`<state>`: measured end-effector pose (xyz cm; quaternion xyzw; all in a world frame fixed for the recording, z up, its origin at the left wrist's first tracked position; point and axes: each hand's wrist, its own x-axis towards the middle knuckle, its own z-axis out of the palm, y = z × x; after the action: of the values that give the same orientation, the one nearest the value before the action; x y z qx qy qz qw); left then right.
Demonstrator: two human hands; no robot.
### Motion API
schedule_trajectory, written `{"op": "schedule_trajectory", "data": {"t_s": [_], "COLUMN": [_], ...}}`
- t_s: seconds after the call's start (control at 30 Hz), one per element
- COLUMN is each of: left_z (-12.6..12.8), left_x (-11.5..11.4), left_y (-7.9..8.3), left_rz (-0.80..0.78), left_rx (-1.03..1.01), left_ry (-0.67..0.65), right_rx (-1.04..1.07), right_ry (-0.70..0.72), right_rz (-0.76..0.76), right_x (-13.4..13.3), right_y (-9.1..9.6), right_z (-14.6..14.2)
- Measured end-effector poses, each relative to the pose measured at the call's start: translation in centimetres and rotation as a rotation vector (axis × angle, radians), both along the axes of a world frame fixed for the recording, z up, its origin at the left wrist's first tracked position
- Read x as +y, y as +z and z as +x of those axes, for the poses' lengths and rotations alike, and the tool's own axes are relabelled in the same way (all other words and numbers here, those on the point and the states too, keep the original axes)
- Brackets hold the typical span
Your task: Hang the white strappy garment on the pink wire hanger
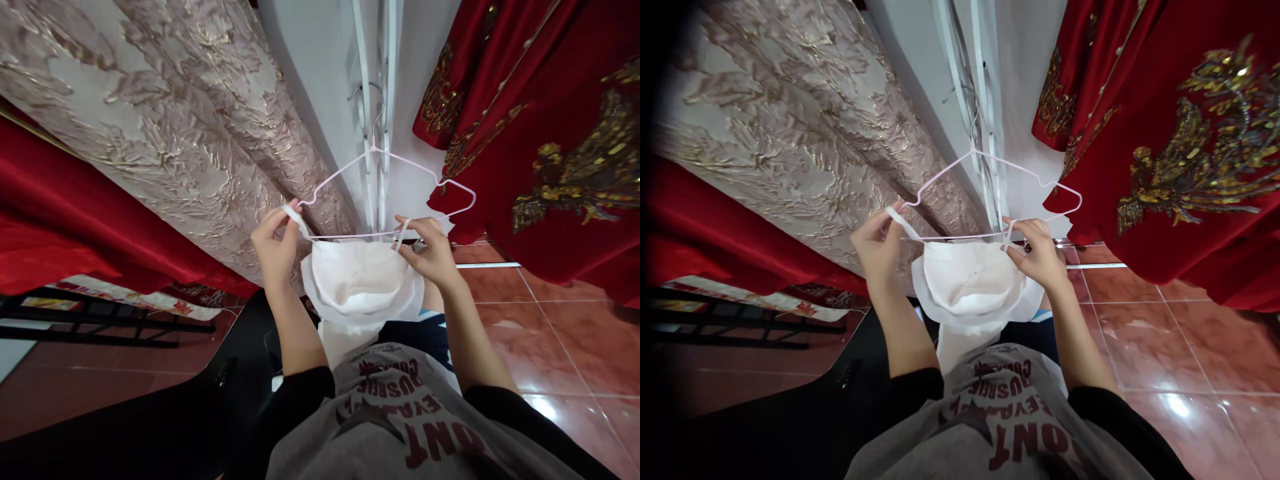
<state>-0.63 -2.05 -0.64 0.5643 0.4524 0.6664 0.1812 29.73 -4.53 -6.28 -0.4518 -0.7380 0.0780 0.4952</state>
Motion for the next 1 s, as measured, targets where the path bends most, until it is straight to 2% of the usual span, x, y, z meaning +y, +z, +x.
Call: {"op": "schedule_trajectory", "data": {"t_s": [0.13,0.23,0.33,0.4,0.47,0.53,0.6,0.7,0.8,0.87,0.93,1.0], "left_z": [0.6,0.6,0.6,1.1,2.0,3.3,4.7,6.0,5.9,5.6,5.4,5.6], "left_x": [1.1,1.9,2.5,2.5,2.1,1.4,0.5,-0.3,-0.4,-0.3,-0.3,-0.3], "left_y": [2.9,3.1,1.2,-0.9,-3.0,-4.8,-5.9,-6.3,-5.9,-5.8,-5.9,-6.1], "left_rz": [-0.073,-0.124,-0.077,-0.038,-0.068,-0.165,-0.226,-0.226,-0.174,-0.150,-0.154,-0.164], "left_rx": [0.237,0.303,0.102,-0.160,-0.423,-0.568,-0.604,-0.581,-0.561,-0.550,-0.539,-0.543], "left_ry": [-0.106,-0.081,-0.025,0.017,0.039,-0.029,-0.105,-0.148,-0.139,-0.122,-0.127,-0.145], "right_rx": [-0.029,-0.017,-0.006,0.000,0.000,-0.012,-0.016,0.114,0.350,0.421,0.392,0.287], "right_ry": [-0.014,-0.002,-0.005,-0.017,-0.024,-0.016,0.001,-0.064,-0.295,-0.369,-0.348,-0.279], "right_rz": [0.020,0.028,0.021,0.028,0.033,0.022,0.014,0.082,0.261,0.325,0.240,0.104], "right_x": [-0.3,-0.5,-0.4,-0.4,-0.4,-0.6,-0.8,-0.8,-0.2,0.6,1.3,1.9], "right_y": [-0.2,-0.2,-0.4,-0.5,-0.4,-0.3,-0.3,-0.8,-1.5,-1.0,0.5,2.9], "right_z": [-0.4,-0.3,-0.3,-0.4,-0.7,-1.2,-1.3,-0.2,3.1,5.4,6.8,7.1]}}
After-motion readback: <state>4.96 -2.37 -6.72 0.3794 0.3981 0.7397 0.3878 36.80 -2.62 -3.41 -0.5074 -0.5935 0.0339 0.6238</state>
